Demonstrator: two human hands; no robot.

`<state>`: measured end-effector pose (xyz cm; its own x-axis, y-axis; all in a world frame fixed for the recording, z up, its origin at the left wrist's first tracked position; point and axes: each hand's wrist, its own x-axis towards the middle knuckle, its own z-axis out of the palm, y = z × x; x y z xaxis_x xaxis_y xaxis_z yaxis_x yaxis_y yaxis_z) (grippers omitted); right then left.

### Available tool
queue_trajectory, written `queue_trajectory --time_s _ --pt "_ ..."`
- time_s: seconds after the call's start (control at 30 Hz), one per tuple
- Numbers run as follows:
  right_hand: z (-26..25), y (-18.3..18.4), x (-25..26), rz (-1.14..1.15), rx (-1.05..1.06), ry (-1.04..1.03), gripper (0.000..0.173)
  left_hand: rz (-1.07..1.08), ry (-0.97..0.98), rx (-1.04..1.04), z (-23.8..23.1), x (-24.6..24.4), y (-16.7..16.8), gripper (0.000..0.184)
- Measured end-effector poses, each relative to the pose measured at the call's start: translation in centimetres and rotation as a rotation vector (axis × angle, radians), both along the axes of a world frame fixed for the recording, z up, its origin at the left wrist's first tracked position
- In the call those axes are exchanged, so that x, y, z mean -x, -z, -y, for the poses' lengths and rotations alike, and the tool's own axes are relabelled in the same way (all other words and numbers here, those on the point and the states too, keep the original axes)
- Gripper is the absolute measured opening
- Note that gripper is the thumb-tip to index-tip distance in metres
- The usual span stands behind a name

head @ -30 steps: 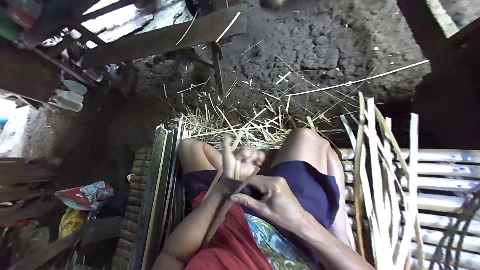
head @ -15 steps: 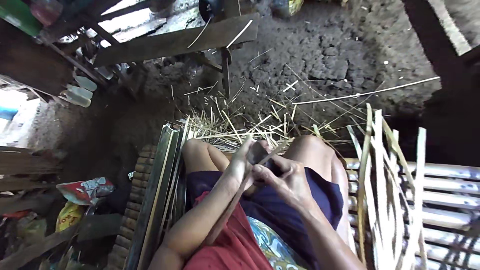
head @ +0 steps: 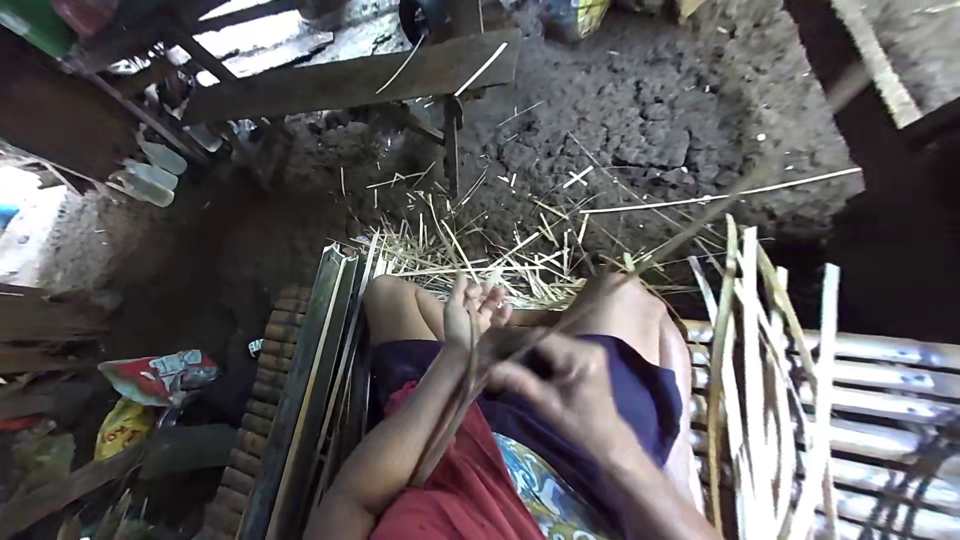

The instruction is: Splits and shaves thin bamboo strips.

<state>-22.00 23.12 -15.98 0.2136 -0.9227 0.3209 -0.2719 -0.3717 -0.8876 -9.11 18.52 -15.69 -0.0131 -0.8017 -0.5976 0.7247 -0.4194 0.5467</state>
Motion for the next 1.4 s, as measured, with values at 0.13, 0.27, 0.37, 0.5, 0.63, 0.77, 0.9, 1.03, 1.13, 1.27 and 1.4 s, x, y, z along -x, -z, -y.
queue_trajectory --time_s 0.13,0.27,0.37,0.5,0.63,0.77,0.9,1.03,1.13,1.27,1.4 --pt "-2.1 0.6 -2.0 -0.087 0.202 -0.074 0.045 -0.077 0.250 0.247 0.8 -1.6 0.0 0.050" --pt "2.4 -1.1 0.8 -0.055 0.228 0.163 0.040 -0.113 0.511 0.382 -0.8 -1.3 -0.8 0.031" --pt "1.4 -0.8 0.5 0.003 0.146 0.090 0.044 -0.037 0.304 0.262 -1.0 -1.2 -1.4 0.040" --pt "-2.7 0.5 -2.2 -0.052 0.176 -0.123 0.042 -0.092 0.213 0.273 0.1 -2.6 -0.9 0.050" --pt "0.5 -1.4 -0.5 -0.107 0.241 0.071 0.039 -0.076 0.474 0.428 -0.7 -3.0 -1.9 0.044" --pt "1.4 -1.6 -0.2 -0.083 0.148 0.034 0.047 -0.077 0.315 0.287 -1.5 -2.7 -2.5 0.048" --pt "-2.8 0.4 -2.9 -0.131 0.163 -0.195 0.048 -0.109 0.141 0.322 -1.2 -4.3 -0.8 0.048" --pt "0.1 -1.0 -1.9 -0.210 0.215 -0.024 0.044 -0.131 0.397 0.432 -1.3 -4.1 -1.4 0.041" --pt "2.0 -1.5 -0.8 -0.170 0.164 0.035 0.049 -0.078 0.314 0.304 -1.9 -3.3 -2.6 0.040" --pt "-2.0 0.1 -2.5 -0.116 0.081 -0.177 0.046 -0.126 0.096 0.312 -1.4 -4.5 -1.2 0.046" --pt "-1.9 -0.4 -3.1 -0.136 0.235 -0.217 0.043 -0.149 0.118 0.430 -0.4 -5.1 -3.1 0.043"
